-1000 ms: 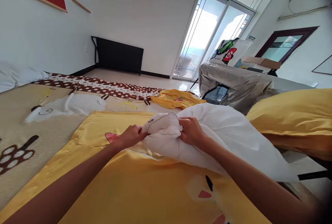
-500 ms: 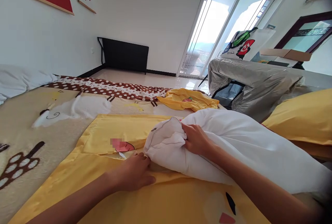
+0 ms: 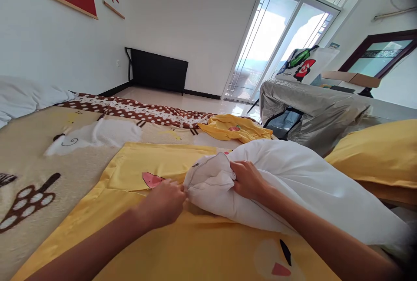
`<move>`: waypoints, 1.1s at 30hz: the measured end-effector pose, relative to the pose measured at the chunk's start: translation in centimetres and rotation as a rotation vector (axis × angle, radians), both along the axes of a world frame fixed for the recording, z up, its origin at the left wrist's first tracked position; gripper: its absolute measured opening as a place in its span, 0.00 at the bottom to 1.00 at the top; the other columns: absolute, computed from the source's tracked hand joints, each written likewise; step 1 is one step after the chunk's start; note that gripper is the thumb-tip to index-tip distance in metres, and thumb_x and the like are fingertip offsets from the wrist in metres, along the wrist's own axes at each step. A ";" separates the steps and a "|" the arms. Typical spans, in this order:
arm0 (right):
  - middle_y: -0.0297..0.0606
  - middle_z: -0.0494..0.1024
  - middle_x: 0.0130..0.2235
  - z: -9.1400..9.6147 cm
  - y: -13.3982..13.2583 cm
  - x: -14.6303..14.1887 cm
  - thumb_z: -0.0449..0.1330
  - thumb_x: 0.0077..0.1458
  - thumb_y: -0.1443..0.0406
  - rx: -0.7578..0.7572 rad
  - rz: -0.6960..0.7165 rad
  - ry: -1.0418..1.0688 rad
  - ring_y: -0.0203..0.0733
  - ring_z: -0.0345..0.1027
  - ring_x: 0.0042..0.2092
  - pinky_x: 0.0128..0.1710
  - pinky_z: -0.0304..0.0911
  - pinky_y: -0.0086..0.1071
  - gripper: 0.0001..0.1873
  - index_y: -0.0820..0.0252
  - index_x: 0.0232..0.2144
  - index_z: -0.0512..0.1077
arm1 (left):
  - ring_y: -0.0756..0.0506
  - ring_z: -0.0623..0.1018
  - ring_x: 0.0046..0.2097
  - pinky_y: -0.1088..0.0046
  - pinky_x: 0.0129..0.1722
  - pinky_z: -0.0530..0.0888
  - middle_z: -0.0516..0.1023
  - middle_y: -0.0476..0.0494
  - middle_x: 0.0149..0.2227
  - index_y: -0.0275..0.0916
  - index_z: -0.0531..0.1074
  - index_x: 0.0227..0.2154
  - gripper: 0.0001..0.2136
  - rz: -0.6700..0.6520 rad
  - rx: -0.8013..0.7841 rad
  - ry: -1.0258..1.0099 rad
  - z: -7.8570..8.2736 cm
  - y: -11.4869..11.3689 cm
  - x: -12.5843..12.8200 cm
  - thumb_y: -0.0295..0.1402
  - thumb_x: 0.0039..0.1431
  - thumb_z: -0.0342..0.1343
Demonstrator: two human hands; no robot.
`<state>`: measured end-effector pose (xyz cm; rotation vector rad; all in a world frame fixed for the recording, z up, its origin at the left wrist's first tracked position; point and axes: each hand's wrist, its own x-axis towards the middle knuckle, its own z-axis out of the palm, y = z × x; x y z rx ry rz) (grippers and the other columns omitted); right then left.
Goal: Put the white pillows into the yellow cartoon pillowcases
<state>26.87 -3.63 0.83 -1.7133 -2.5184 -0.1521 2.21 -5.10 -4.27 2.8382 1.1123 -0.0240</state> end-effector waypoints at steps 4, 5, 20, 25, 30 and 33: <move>0.40 0.77 0.28 -0.1 -1.0 -0.8 0.53 0.43 0.68 0.005 0.017 -0.028 0.42 0.69 0.30 0.27 0.43 0.31 0.03 0.59 0.24 0.65 | 0.37 0.74 0.42 0.58 0.39 0.71 0.75 0.35 0.39 0.34 0.71 0.38 0.12 0.108 0.172 -0.010 -1.8 3.6 -0.6 0.26 0.50 0.49; 0.40 0.77 0.28 -0.1 -1.3 -1.0 0.53 0.43 0.68 0.004 0.020 -0.039 0.42 0.69 0.31 0.27 0.43 0.31 0.03 0.59 0.25 0.66 | 0.36 0.74 0.43 0.58 0.40 0.71 0.74 0.34 0.41 0.34 0.71 0.41 0.14 0.110 0.167 -0.017 -2.4 4.3 -0.4 0.28 0.49 0.51; 0.41 0.79 0.30 -0.2 -3.0 -5.1 0.53 0.43 0.66 -0.007 0.067 -0.222 0.47 0.72 0.31 0.27 0.51 0.33 0.16 0.60 0.37 0.70 | 0.47 0.77 0.38 0.77 0.34 0.70 0.80 0.45 0.36 0.38 0.75 0.32 0.11 0.397 -0.025 -0.478 -2.2 13.6 5.6 0.26 0.45 0.53; 0.42 0.79 0.30 0.2 -1.4 -6.0 0.53 0.44 0.65 -0.040 0.040 -0.236 0.47 0.73 0.31 0.27 0.57 0.32 0.13 0.59 0.34 0.71 | 0.48 0.77 0.34 0.78 0.32 0.69 0.80 0.47 0.31 0.38 0.76 0.28 0.09 0.403 -0.009 -0.580 0.1 13.9 6.1 0.28 0.45 0.52; 0.46 0.79 0.34 0.8 1.8 -6.5 0.52 0.48 0.61 -0.129 -0.003 -0.233 0.49 0.74 0.36 0.31 0.62 0.34 0.14 0.59 0.34 0.74 | 0.46 0.75 0.35 0.74 0.33 0.68 0.78 0.45 0.31 0.38 0.75 0.27 0.08 0.437 0.119 -0.548 3.7 13.7 5.3 0.27 0.44 0.52; 0.48 0.79 0.37 1.1 3.4 -6.8 0.52 0.48 0.62 -0.178 -0.006 -0.211 0.51 0.74 0.39 0.34 0.64 0.36 0.15 0.60 0.36 0.75 | 0.45 0.75 0.37 0.74 0.34 0.68 0.78 0.44 0.33 0.38 0.75 0.26 0.08 0.412 0.179 -0.496 5.1 13.5 5.2 0.25 0.44 0.51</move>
